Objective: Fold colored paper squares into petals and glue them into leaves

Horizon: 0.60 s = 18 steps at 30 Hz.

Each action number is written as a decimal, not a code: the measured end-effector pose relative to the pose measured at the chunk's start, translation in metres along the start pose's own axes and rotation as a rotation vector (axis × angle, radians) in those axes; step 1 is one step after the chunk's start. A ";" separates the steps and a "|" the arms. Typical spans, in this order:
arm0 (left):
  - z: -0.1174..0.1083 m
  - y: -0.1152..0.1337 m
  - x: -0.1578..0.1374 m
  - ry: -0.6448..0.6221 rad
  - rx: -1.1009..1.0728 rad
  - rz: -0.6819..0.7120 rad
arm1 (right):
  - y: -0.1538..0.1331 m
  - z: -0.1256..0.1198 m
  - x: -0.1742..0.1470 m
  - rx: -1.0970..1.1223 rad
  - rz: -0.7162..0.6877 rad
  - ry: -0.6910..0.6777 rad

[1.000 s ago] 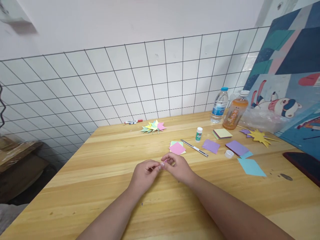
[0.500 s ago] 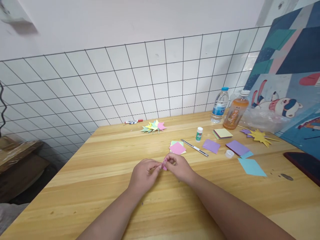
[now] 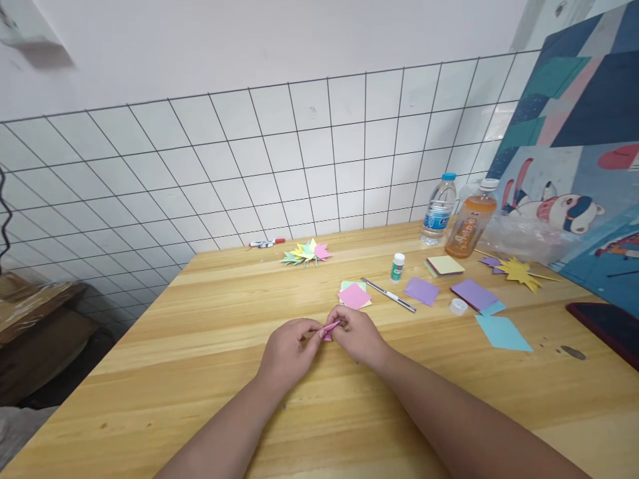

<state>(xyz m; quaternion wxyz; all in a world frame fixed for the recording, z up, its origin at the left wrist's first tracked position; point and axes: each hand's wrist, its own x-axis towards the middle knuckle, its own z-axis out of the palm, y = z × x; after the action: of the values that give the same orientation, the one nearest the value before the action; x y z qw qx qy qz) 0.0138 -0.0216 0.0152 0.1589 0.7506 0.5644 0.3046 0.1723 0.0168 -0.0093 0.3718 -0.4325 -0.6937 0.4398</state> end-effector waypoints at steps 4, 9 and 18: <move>0.001 0.000 0.000 -0.029 -0.051 -0.012 | 0.002 0.000 0.000 -0.022 -0.014 -0.001; 0.000 -0.001 0.001 -0.042 -0.114 -0.093 | 0.003 0.001 0.001 -0.090 -0.034 0.016; 0.002 -0.006 0.000 -0.021 -0.276 -0.128 | 0.001 -0.002 -0.002 -0.156 -0.096 -0.038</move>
<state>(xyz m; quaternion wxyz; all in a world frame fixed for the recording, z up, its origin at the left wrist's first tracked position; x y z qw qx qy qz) 0.0103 -0.0194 0.0104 0.2858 0.6871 0.5622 0.3607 0.1746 0.0159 -0.0101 0.3445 -0.4180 -0.7527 0.3743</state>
